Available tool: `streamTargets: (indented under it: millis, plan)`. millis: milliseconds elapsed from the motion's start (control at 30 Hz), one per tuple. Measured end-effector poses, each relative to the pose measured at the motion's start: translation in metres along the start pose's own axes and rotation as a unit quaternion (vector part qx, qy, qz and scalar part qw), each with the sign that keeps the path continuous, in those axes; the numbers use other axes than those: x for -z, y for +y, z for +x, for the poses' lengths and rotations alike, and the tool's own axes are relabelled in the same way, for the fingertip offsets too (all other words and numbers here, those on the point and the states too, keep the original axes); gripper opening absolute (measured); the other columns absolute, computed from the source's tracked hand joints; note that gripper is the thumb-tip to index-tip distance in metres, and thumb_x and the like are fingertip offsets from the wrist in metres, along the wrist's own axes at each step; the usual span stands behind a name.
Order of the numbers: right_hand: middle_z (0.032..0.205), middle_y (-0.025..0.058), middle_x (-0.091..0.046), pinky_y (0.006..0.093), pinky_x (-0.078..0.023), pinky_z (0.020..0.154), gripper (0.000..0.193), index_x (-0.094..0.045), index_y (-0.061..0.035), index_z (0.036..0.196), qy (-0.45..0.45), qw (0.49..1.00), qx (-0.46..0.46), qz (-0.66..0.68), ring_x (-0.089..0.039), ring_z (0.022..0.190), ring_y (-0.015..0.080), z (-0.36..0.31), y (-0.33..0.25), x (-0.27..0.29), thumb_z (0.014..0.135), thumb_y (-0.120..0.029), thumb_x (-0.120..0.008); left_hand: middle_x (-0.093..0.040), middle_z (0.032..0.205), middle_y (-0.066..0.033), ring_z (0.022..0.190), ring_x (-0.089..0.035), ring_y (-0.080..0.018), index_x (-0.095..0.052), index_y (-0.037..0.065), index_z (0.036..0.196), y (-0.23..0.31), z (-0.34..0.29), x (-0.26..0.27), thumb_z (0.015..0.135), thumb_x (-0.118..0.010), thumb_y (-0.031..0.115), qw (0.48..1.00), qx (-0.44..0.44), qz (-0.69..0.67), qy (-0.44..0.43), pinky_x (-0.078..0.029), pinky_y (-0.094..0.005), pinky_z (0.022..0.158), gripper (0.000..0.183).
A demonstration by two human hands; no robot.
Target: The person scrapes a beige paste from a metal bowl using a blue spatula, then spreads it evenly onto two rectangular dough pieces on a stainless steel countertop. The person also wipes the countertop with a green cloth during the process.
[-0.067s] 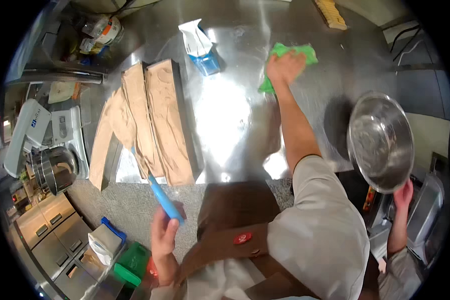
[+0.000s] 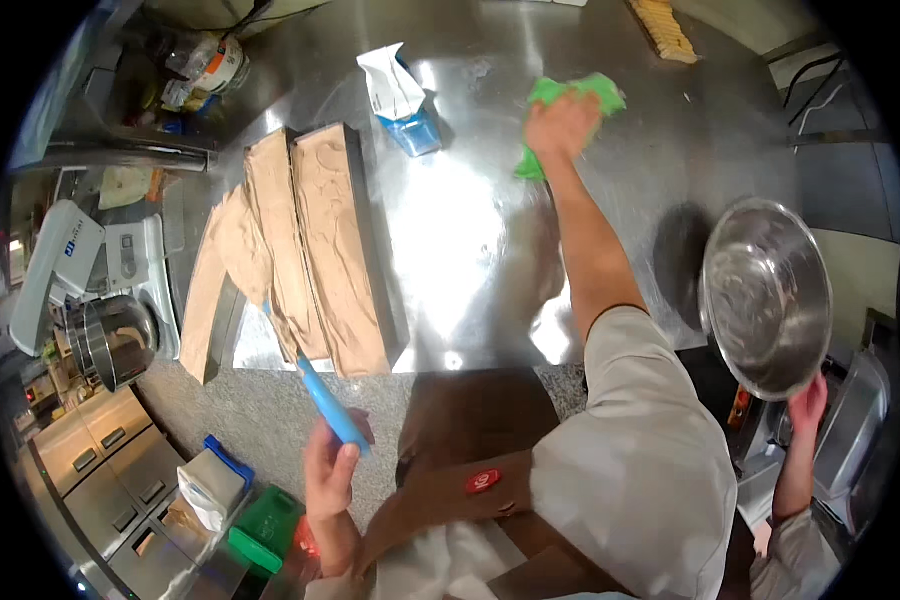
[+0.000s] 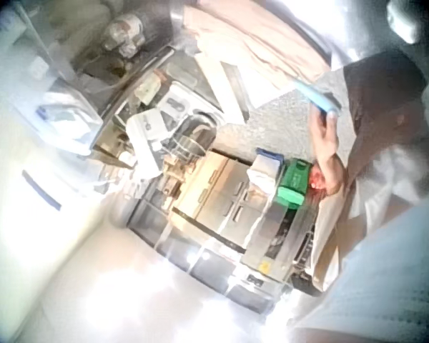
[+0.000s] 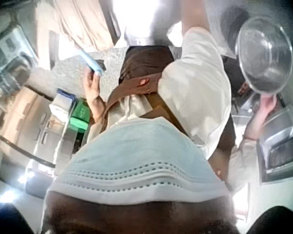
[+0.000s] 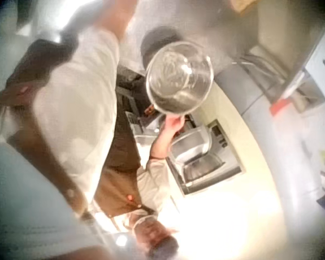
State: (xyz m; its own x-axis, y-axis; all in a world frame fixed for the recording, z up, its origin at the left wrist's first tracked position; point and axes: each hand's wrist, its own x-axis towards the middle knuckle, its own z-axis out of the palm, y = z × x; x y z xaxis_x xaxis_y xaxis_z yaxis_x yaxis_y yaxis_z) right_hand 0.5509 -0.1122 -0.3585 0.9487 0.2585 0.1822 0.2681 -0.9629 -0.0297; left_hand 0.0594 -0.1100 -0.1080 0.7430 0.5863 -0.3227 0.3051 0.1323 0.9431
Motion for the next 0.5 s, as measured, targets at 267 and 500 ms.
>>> streamTargets:
  millis: [267, 500]
  plan:
    - [0.149, 0.0232, -0.035, 0.0489, -0.019, 0.117, 0.061, -0.042, 0.0021, 0.140, -0.036, 0.929, 0.332, 0.159, -0.028, 0.141, 0.0375, -0.110, -0.025, 0.017, 0.094, -0.037, -0.048, -0.057, 0.097, -0.0091, 0.090, -0.052, -0.0181, -0.052, -0.002, 0.114, 0.006, 0.016, -0.012, 0.093, -0.059, 0.031, 0.999, 0.024, -0.035, -0.004, -0.040, -0.0362, 0.093, 0.039]
    - [0.151, 0.0196, -0.035, 0.0468, -0.018, 0.118, 0.068, -0.039, -0.0049, 0.144, -0.008, 0.937, 0.311, 0.156, -0.029, 0.141, 0.0356, -0.050, 0.073, -0.012, 0.092, -0.046, -0.051, -0.049, 0.091, -0.0063, 0.083, -0.048, -0.0166, -0.052, 0.001, 0.107, 0.031, 0.052, -0.031, 0.092, -0.061, 0.036, 1.000, -0.009, -0.008, -0.007, -0.035, -0.0393, 0.098, 0.039]
